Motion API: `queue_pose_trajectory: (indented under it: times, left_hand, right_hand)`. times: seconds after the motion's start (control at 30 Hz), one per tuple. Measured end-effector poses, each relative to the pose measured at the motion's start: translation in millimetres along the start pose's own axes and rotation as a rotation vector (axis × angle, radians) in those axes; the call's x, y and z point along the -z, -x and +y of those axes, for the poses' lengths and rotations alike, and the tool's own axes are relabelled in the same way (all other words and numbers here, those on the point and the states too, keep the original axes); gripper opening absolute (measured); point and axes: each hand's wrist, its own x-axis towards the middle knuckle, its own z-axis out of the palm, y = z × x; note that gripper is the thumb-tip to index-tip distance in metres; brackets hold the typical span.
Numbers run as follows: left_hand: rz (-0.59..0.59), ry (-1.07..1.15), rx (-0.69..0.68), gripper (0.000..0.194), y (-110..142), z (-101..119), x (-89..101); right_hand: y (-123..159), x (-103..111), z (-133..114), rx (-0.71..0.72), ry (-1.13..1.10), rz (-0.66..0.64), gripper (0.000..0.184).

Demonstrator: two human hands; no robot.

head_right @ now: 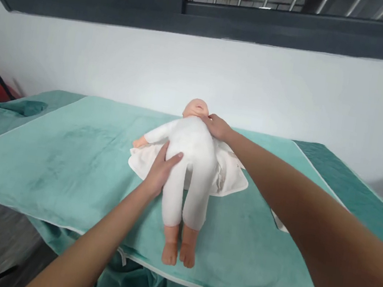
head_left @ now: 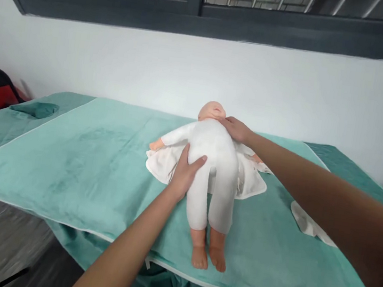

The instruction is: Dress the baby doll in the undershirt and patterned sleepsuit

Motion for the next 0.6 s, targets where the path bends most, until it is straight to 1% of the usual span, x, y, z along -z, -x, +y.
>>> queue_pose_trajectory:
  times: [0.03, 0.1, 0.17, 0.23, 0.3, 0.33, 0.37, 0.43, 0.47, 0.5, 0.53, 0.6]
  left_hand:
    - [-0.031, 0.050, 0.044, 0.086, 3, -7, -6.1]
    - [-0.063, 0.088, 0.115, 0.086, 7, -19, -14.1]
    - [-0.079, 0.082, 0.130, 0.082, 9, -25, -17.0]
    - [-0.064, 0.054, 0.123, 0.078, 10, -27, -16.6]
    - [-0.039, 0.035, 0.114, 0.074, 11, -28, -15.0]
    - [-0.031, 0.033, 0.109, 0.072, 12, -28, -14.3]
    - [-0.023, 0.037, 0.106, 0.070, 12, -28, -13.8]
    - [-0.020, 0.051, 0.114, 0.069, 14, -28, -13.7]
    - [-0.018, 0.059, 0.124, 0.068, 14, -28, -13.7]
    - [-0.016, 0.064, 0.133, 0.068, 15, -28, -13.8]
    - [-0.011, 0.063, 0.138, 0.066, 15, -27, -13.7]
    - [-0.010, 0.036, 0.128, 0.058, 15, -27, -13.1]
  right_hand:
    - [6, -3, 9, -0.029, 0.009, 0.009, 0.071]
    - [15, -11, 21, -0.070, 0.029, 0.037, 0.070]
    - [19, -21, 26, -0.116, 0.050, 0.097, 0.073]
    - [19, -31, 24, -0.170, 0.070, 0.187, 0.075]
    - [16, -38, 14, -0.193, 0.087, 0.286, 0.070]
    - [14, -41, 7, -0.158, 0.120, 0.333, 0.066]
    - [12, -44, -2, -0.092, 0.168, 0.373, 0.063]
    - [8, -52, -23, 0.094, 0.275, 0.414, 0.057]
    - [7, -59, -34, 0.198, 0.324, 0.389, 0.055]
    - [7, -67, -46, 0.289, 0.356, 0.325, 0.055]
    - [7, -78, -57, 0.369, 0.382, 0.214, 0.057]
    - [9, -103, -77, 0.504, 0.435, -0.085, 0.060]
